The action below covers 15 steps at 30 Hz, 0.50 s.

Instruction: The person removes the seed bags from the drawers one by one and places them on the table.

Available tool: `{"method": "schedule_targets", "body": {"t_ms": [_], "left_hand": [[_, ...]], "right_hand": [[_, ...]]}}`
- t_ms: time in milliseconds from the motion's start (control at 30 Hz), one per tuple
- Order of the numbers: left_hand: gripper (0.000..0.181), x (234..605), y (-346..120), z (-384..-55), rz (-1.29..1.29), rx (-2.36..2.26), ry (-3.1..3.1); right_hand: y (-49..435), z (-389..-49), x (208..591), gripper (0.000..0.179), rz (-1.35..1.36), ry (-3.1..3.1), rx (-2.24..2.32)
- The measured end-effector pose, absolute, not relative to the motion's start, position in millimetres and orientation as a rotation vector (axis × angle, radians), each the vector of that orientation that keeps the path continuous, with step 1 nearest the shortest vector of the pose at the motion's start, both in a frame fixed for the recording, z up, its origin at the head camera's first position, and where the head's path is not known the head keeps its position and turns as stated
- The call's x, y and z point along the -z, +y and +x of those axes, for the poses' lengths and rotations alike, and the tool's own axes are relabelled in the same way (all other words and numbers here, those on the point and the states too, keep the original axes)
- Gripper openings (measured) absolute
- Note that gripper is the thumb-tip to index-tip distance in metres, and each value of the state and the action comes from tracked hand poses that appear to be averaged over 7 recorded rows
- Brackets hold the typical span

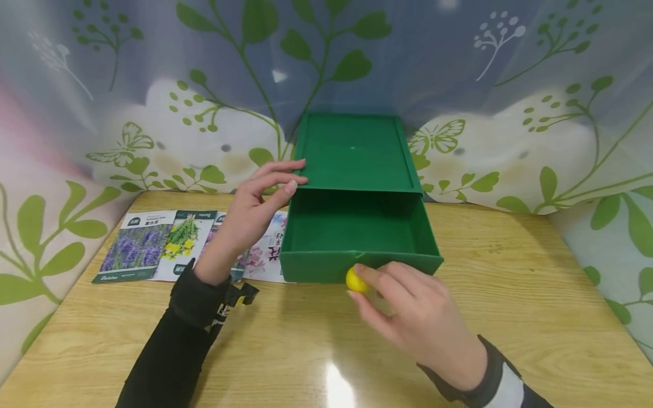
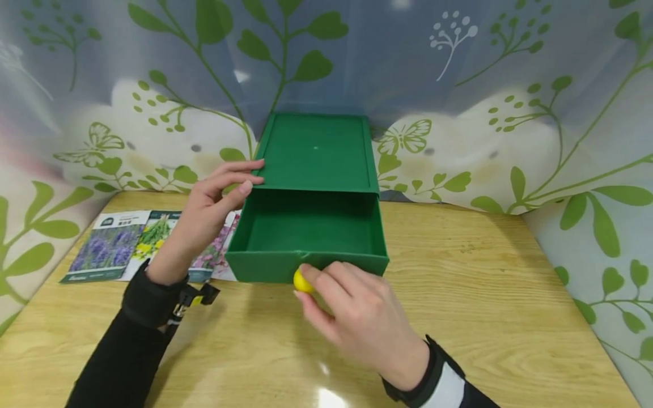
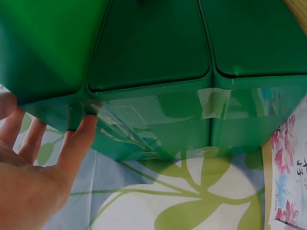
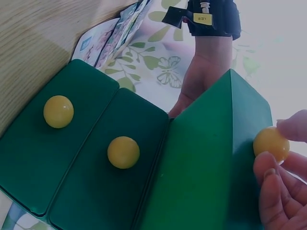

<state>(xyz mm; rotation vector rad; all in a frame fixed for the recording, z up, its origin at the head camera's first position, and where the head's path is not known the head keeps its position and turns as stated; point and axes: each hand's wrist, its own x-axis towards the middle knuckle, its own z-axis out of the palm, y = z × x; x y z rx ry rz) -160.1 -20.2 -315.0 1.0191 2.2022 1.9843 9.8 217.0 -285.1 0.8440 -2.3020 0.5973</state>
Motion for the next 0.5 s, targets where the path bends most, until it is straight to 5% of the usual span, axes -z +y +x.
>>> {"method": "schedule_targets", "body": {"t_ms": [500], "left_hand": [[0.026,314,-20,-159,1.002,-1.979,2.195]], "right_hand": [[223,1,296,0.04,0.811,-2.37,-0.622]]}}
